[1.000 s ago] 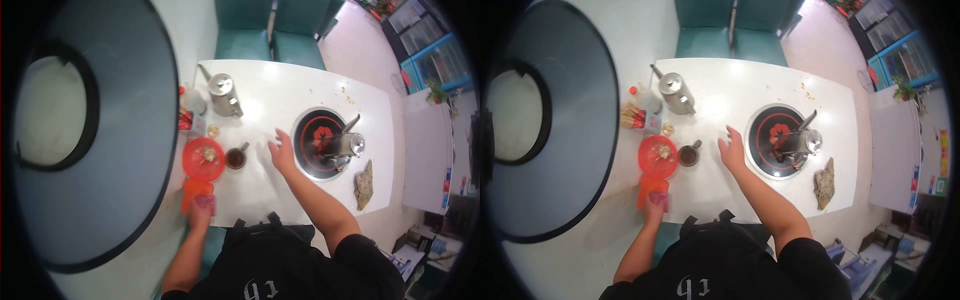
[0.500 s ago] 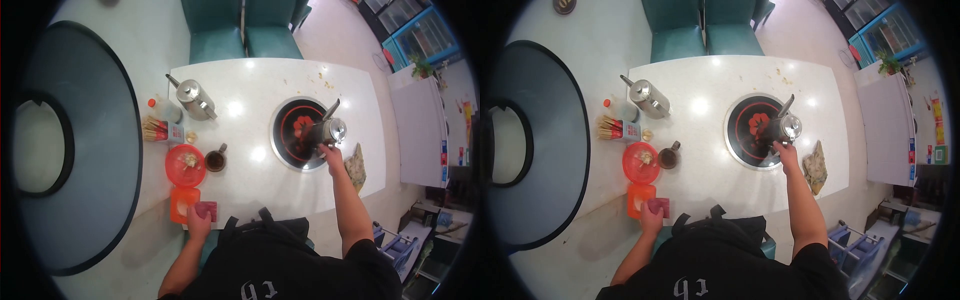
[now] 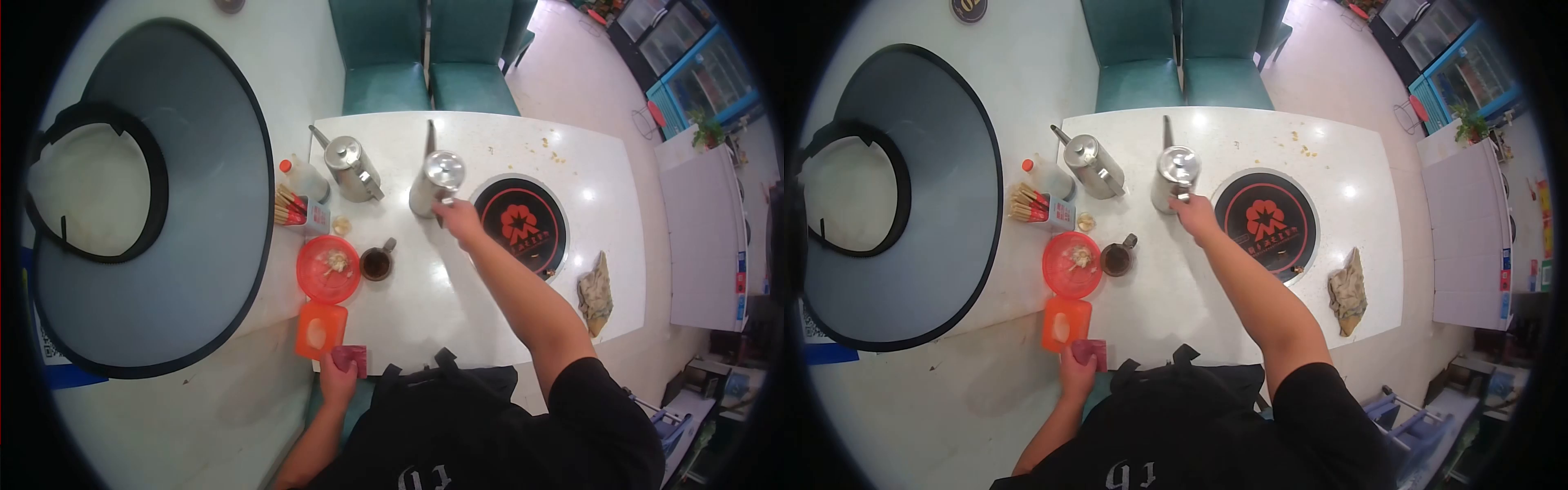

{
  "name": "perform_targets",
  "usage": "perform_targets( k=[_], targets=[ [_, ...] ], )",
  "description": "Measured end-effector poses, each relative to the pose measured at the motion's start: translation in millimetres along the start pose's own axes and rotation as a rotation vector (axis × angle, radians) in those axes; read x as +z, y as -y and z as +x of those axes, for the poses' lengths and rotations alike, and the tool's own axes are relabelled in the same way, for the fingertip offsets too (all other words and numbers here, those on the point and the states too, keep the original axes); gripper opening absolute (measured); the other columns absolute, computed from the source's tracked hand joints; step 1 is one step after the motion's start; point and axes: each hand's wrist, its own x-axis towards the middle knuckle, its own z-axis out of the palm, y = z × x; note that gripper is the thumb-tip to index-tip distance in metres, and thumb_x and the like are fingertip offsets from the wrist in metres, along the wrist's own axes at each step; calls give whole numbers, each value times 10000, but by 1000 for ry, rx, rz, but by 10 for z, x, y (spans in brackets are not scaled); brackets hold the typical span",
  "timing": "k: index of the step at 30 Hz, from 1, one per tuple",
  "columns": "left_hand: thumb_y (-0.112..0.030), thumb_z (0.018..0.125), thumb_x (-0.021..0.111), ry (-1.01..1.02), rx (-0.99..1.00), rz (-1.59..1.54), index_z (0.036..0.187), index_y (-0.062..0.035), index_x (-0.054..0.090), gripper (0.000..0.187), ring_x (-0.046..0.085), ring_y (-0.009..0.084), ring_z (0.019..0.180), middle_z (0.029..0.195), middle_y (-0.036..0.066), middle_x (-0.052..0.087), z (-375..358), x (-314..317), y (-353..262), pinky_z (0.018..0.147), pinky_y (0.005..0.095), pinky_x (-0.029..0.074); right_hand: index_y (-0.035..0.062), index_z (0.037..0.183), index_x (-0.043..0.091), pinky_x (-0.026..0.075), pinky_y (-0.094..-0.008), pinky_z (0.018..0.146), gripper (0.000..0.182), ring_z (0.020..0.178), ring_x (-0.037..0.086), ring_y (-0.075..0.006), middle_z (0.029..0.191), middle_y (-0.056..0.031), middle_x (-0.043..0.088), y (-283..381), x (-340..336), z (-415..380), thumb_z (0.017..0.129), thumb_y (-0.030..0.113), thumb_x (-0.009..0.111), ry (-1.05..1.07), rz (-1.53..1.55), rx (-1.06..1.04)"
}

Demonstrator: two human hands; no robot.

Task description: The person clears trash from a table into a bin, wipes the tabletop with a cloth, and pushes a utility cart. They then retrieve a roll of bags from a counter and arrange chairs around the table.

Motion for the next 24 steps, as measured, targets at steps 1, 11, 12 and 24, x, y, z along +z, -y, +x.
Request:
perform_targets(
  k=[1, 11, 12, 24],
  targets=[
    [-153, 772, 741, -23, 37, 12, 1177, -3, 530, 481, 578, 399, 1084, 1132, 210, 575, -7, 59, 109, 928, 451, 469, -27, 1002, 719, 489, -357, 698, 386, 749, 635, -194, 829, -136, 705, 10, 129, 54, 859, 331, 705, 30, -68, 15],
    [-134, 778, 742, -54, 79, -26, 1197, 22, 533, 494, 569, 399, 1095, 1150, 215, 580, -80, 199, 289, 963, 445, 452, 45, 1350, 523, 473, -390, 981, 616, 1185, 588, -326, 1296, -220, 596, -123, 264, -189, 870, 378, 716, 149, -355, -100],
    [-134, 778, 742, -27, 89, -22, 1197, 22, 533, 494, 569, 399, 1095, 1150, 215, 580, -68, 216, 261, 963, 445, 452, 41, 1340, 522, 448, -408, 1018, 619, 1226, 554, -349, 1334, -218, 569, -307, 134, -307, 860, 377, 719, 68, -320, -185],
    [-115, 790, 732, 93, 170, 85, 1161, 22, 547, 437, 574, 394, 1089, 1133, 217, 585, -7, 669, -299, 962, 437, 454, 153, 1380, 511, 391, -494, 1060, 598, 1338, 421, -366, 1451, -193, 438, -1839, -3307, -1776, 825, 309, 667, -727, -1277, 405]
  ],
)
